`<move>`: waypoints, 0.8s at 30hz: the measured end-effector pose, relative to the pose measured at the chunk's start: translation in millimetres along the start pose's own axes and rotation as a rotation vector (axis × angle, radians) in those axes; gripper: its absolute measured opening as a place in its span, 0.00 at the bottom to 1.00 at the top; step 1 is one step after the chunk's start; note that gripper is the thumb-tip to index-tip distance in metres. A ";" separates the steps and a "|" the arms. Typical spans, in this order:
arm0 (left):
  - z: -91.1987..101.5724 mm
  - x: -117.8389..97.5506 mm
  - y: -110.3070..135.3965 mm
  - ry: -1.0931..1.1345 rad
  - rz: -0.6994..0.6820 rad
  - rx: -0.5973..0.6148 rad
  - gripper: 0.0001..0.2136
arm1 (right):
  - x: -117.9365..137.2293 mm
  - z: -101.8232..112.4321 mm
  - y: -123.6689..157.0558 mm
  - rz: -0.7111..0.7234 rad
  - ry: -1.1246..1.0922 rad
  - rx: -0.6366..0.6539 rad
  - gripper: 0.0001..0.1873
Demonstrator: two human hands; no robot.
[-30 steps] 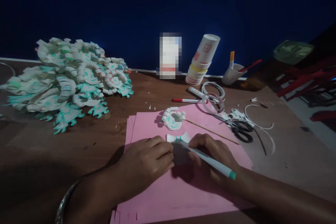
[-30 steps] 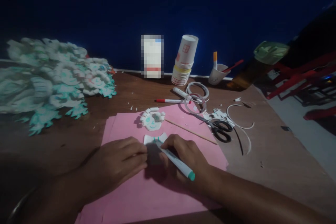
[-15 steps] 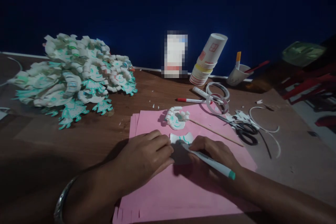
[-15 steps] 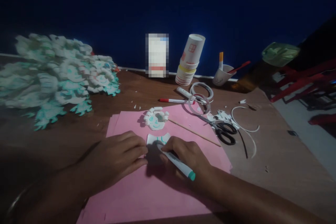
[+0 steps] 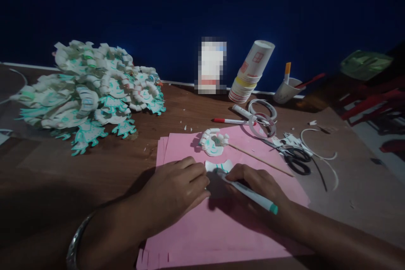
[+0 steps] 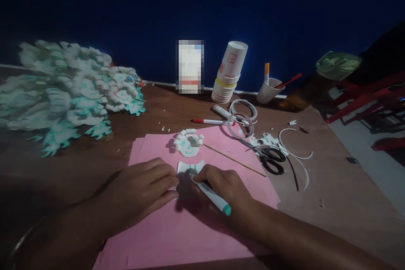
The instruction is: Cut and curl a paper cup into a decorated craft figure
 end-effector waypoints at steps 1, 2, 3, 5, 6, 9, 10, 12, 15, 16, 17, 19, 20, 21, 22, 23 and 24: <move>-0.6 0.5 0.2 0.001 0.005 0.003 0.04 | 0.2 -0.6 -0.1 0.006 -0.003 0.006 0.03; -1.4 0.9 0.5 0.002 0.009 0.007 0.05 | 0.4 -1.2 -0.1 0.014 -0.005 0.011 0.03; -2.1 1.3 0.9 0.003 0.012 0.010 0.05 | 0.3 -1.8 0.0 0.020 -0.008 0.014 0.03; -2.6 1.3 1.5 0.003 0.008 0.007 0.04 | 0.2 -2.1 0.2 0.028 -0.020 0.009 0.03; -2.7 0.9 1.7 0.002 0.002 0.007 0.04 | 0.3 -1.8 0.2 0.030 -0.027 0.006 0.03; -2.3 0.6 1.7 0.001 -0.001 0.011 0.04 | 0.8 0.5 -0.4 0.015 -0.031 -0.001 0.03; -2.3 0.5 1.5 0.000 0.000 0.016 0.04 | 0.5 1.3 -0.7 -0.002 -0.030 0.000 0.03; -1.8 0.5 1.0 -0.002 0.005 0.015 0.04 | -0.1 3.3 -1.1 -0.031 -0.028 -0.007 0.03; -1.6 0.0 0.5 -0.004 0.006 0.013 0.04 | 0.5 5.4 -1.1 -0.022 -0.014 -0.032 0.02; -1.5 -0.2 0.4 -0.004 0.004 0.010 0.04 | 0.9 5.0 -1.1 -0.007 -0.007 -0.032 0.02; -1.6 -0.4 0.3 -0.004 0.003 0.011 0.04 | 1.1 3.9 -1.2 0.008 0.002 -0.024 0.02; -1.5 -0.5 0.4 -0.004 0.004 0.009 0.04 | 1.5 1.7 -1.3 0.037 0.010 -0.009 0.02; -1.5 -0.5 0.4 -0.002 0.004 0.008 0.04 | 1.6 1.0 -1.4 0.047 0.011 -0.007 0.02; -1.7 -0.5 0.5 -0.001 0.004 0.012 0.04 | 1.7 0.9 -1.5 0.054 0.013 -0.011 0.02; -1.9 -0.5 0.6 -0.002 0.003 0.012 0.04 | 2.0 0.9 -1.6 0.059 0.014 -0.016 0.02; -2.0 -0.8 0.7 -0.003 -0.001 0.011 0.04 | 2.2 0.8 -1.6 0.060 0.013 -0.016 0.02; -2.1 -0.9 0.9 -0.005 -0.004 0.010 0.04 | 2.5 0.8 -1.7 0.058 0.015 -0.015 0.02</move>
Point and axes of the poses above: each hand's wrist, its own y-axis away from the middle knuckle, its own z-axis out of the back of the hand, x = y × z, the point moved 7 cm from there along -y, towards the middle knuckle, and after that the axes turned 1 degree about -z, right-handed, at the moved point
